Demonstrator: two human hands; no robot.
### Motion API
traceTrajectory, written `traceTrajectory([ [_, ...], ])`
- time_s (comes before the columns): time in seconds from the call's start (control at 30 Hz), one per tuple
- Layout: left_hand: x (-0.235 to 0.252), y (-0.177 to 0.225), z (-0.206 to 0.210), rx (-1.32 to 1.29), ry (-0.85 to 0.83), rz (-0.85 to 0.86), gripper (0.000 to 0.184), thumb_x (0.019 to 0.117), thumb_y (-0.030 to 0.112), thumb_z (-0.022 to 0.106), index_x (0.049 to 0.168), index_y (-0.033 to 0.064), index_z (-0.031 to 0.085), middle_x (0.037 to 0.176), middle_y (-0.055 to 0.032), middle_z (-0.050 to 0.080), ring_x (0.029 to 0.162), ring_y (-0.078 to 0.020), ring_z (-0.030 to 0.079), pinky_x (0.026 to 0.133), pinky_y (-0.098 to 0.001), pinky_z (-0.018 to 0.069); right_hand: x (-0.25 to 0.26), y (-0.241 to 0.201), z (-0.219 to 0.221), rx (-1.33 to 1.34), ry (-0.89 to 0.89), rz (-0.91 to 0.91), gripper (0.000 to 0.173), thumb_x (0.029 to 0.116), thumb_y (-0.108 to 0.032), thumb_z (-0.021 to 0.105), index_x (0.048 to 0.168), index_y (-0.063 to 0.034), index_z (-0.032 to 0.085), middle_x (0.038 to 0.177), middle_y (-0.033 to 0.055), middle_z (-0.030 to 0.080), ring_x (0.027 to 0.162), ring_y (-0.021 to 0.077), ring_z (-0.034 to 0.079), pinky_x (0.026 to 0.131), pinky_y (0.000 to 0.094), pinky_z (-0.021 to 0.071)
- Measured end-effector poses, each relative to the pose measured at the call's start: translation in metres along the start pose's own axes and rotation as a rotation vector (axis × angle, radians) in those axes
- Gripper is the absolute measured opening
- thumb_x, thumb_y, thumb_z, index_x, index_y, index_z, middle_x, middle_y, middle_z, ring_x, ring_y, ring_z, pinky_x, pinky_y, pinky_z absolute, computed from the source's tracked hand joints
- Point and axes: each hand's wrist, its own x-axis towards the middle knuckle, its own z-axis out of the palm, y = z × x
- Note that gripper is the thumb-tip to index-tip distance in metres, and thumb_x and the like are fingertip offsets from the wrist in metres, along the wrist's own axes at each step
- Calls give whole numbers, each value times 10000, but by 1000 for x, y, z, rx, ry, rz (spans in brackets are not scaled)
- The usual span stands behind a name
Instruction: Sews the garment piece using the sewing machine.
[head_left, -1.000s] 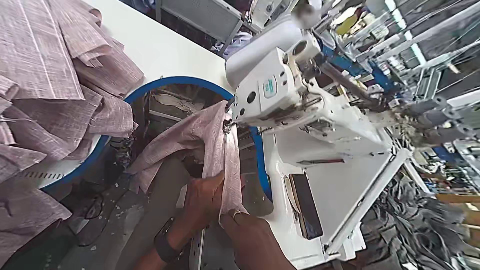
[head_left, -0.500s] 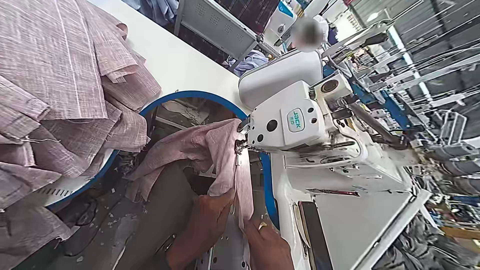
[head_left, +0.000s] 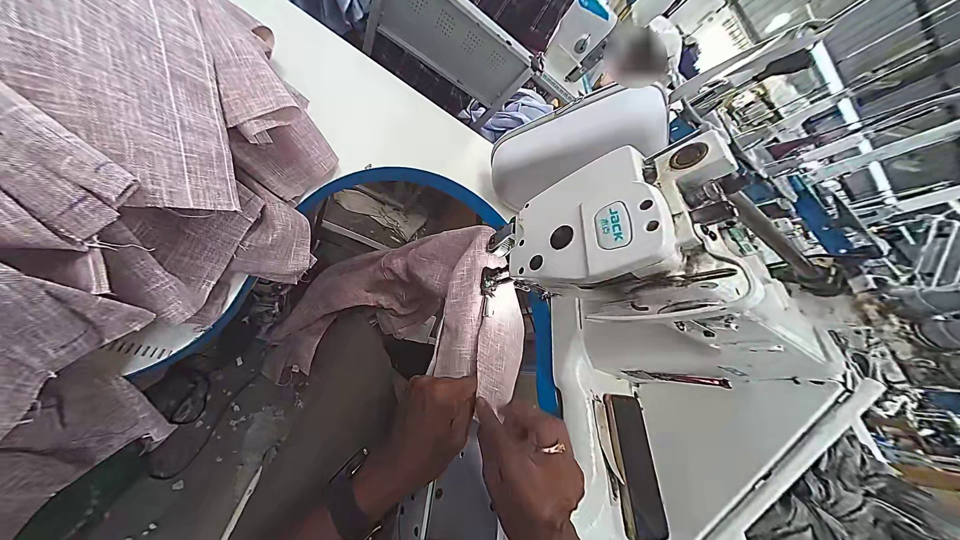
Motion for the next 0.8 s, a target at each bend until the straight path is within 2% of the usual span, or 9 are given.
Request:
traceTrajectory([
  [0.03, -3, 1, 0, 6, 15, 10, 210, 885, 60, 532, 720, 34, 660, 546, -52, 546, 479, -134, 530, 478, -279, 418, 1, 1, 5, 14, 10, 5, 82, 929, -180, 670, 879, -162, 733, 925, 96, 650, 893, 149, 608, 804, 164, 479],
  [0.1, -4, -1, 5, 29, 83, 43, 227, 900, 63, 542, 723, 27, 679, 565, -52, 559, 499, -127, 536, 493, -252, 426, 4, 5, 13, 56, 18, 14, 88, 937, -158, 670, 870, -134, 721, 981, 105, 668, 970, 150, 622, 878, 165, 484],
  [0.2, 6, -8, 16, 89, 211, 121, 219, 893, 67, 562, 726, 34, 700, 550, -43, 545, 498, -124, 532, 499, -238, 428, 9, 12, 26, 124, 64, 26, 134, 936, -101, 645, 816, -93, 704, 915, 85, 745, 917, 121, 707, 845, 167, 545],
  [0.37, 34, -17, 24, 248, 304, 189, 212, 894, 71, 578, 723, 41, 699, 543, -40, 533, 510, -153, 560, 505, -261, 457, 17, 21, 45, 234, 98, 139, 216, 924, -70, 605, 730, -60, 698, 931, 92, 776, 975, 113, 720, 907, 168, 524],
  [0.47, 47, -21, 27, 352, 326, 172, 184, 881, 86, 616, 744, 56, 736, 668, -63, 592, 650, -195, 605, 590, -274, 494, 22, 23, 51, 218, 87, 198, 213, 915, -59, 598, 763, -32, 745, 969, 125, 786, 1004, 164, 741, 935, 213, 544],
  [0.57, 51, -21, 28, 387, 288, 155, 165, 918, 115, 630, 858, 78, 779, 971, -116, 726, 898, -238, 691, 782, -287, 565, 23, 23, 52, 167, 4, 242, 217, 928, -71, 551, 832, -26, 740, 1088, 144, 775, 1106, 221, 727, 975, 275, 551],
  [0.7, 49, -2, 10, 270, 272, 144, 224, 938, 67, 576, 993, 23, 789, 1086, -139, 762, 1001, -237, 738, 886, -313, 585, 17, 15, 49, 150, -24, 248, 241, 930, -105, 531, 852, -31, 746, 1124, 157, 762, 1094, 224, 723, 952, 273, 548],
  [0.77, 70, 17, -20, 112, 215, -5, 340, 1000, 96, 467, 1175, -32, 728, 1138, -153, 752, 1043, -219, 730, 912, -368, 581, 17, 10, 49, 150, -71, 220, 226, 926, -116, 553, 856, -56, 760, 1112, 125, 766, 1082, 194, 718, 941, 251, 547],
  [0.8, 86, 11, -30, 6, 134, -132, 407, 1038, 147, 399, 1275, -38, 673, 1200, -160, 733, 1093, -211, 710, 937, -393, 557, 17, 7, 50, 134, -93, 202, 223, 915, -104, 549, 852, -63, 759, 1119, 123, 766, 1087, 203, 719, 937, 258, 548],
])
